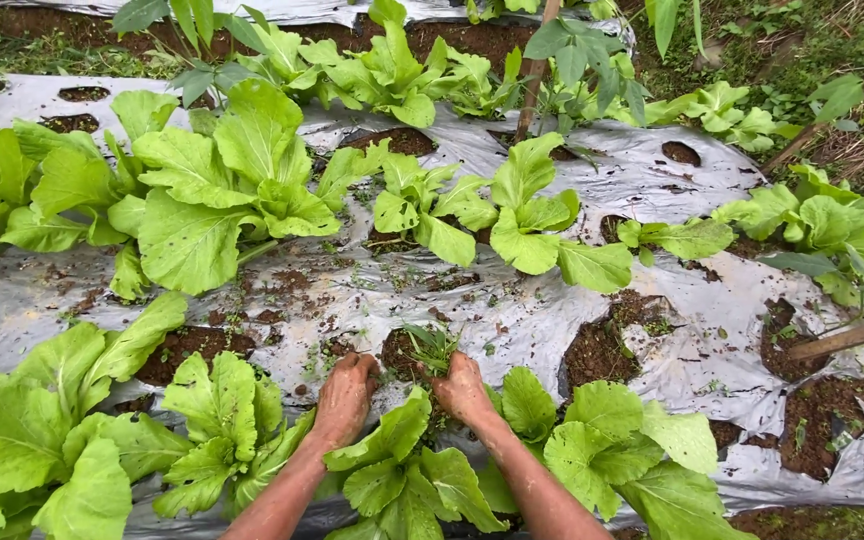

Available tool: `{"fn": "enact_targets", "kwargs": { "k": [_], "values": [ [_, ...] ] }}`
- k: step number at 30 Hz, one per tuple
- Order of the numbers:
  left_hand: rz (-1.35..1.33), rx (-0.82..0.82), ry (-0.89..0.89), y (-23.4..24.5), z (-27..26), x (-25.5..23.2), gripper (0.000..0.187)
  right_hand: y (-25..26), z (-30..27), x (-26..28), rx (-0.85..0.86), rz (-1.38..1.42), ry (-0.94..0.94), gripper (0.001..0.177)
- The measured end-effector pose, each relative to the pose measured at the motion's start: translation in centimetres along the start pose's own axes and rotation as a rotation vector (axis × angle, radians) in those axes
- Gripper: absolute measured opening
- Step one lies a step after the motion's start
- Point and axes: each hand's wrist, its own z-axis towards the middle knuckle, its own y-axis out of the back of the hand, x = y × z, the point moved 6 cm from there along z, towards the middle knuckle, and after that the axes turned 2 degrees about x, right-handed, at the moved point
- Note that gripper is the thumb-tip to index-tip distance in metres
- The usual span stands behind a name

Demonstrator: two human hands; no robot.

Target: The person kneels in a garden and removes weeds by hand from around rows of leafy green vegetables growing through plastic mulch. They pull the weeds from the soil and gather them into a pile in their hands.

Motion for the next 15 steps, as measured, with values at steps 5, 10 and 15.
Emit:
{"fn": "enact_targets", "kwargs": {
  "k": [5,10,15],
  "values": [
    [0.11,-0.031,0.075,1.8,-1.1,-1.0,0.012,0.0,-0.5,0.5,0.008,-0.055,0.038,0.031],
    [-0.141,-0.093,0.101,4.2,-2.3,-3.1,0.011,-0.6,0.5,-0.1,0.002,-0.022,0.071,0.031],
    [-0.249,-0.163,0.081,4.6,-2.4,-2.5,0.01,-1.4,0.7,0.2,0.011,0.006,0.071,0.027]
  ]
}}
